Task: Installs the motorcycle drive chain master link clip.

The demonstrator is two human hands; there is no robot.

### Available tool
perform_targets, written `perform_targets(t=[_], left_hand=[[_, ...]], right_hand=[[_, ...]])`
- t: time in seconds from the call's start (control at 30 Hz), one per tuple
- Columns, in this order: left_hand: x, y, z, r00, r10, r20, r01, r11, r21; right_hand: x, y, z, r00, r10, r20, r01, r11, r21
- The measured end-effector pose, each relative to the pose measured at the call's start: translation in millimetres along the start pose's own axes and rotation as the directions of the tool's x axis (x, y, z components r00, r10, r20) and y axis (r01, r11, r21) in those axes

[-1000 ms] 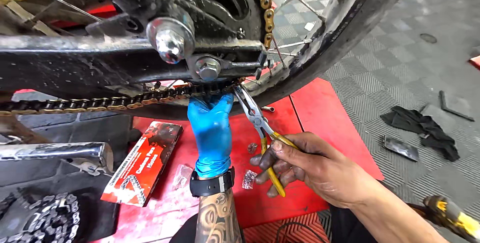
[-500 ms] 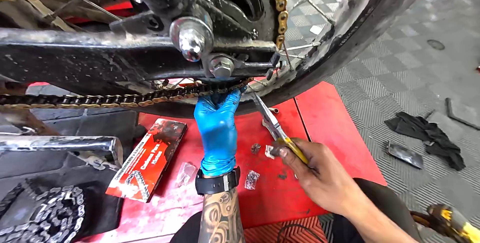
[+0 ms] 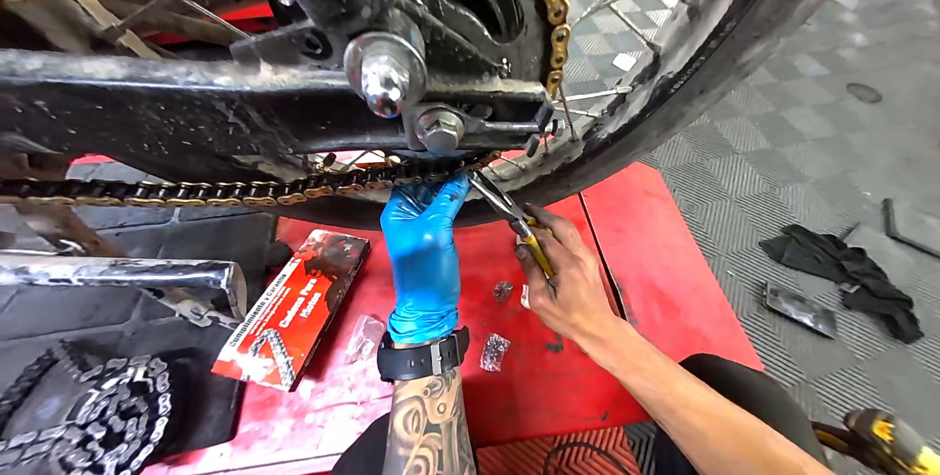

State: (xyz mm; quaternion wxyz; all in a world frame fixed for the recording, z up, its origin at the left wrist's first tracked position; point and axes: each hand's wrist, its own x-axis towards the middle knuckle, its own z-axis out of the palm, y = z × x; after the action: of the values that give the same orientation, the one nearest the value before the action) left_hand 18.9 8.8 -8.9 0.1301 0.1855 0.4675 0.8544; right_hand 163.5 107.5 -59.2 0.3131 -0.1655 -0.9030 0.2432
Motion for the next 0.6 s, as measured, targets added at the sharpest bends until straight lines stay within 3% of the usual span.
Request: perform_targets(t=[0.4,0.6], left_hand=[[1.4,1.5,-5.2,0.999,-0.018,0.033,0.018,1.000,0.001],[2.4,-3.0,-6.0,0.999,-0.002,0.039,0.003,1.000,-0.008]], right_hand=[[20.2,12.2,15.7,0.993,-0.110,-0.052,0.111,0.994,0.014],[31.0,30.2,13.7,0.982,-0.189,-0.009,0.189,0.982,0.017]])
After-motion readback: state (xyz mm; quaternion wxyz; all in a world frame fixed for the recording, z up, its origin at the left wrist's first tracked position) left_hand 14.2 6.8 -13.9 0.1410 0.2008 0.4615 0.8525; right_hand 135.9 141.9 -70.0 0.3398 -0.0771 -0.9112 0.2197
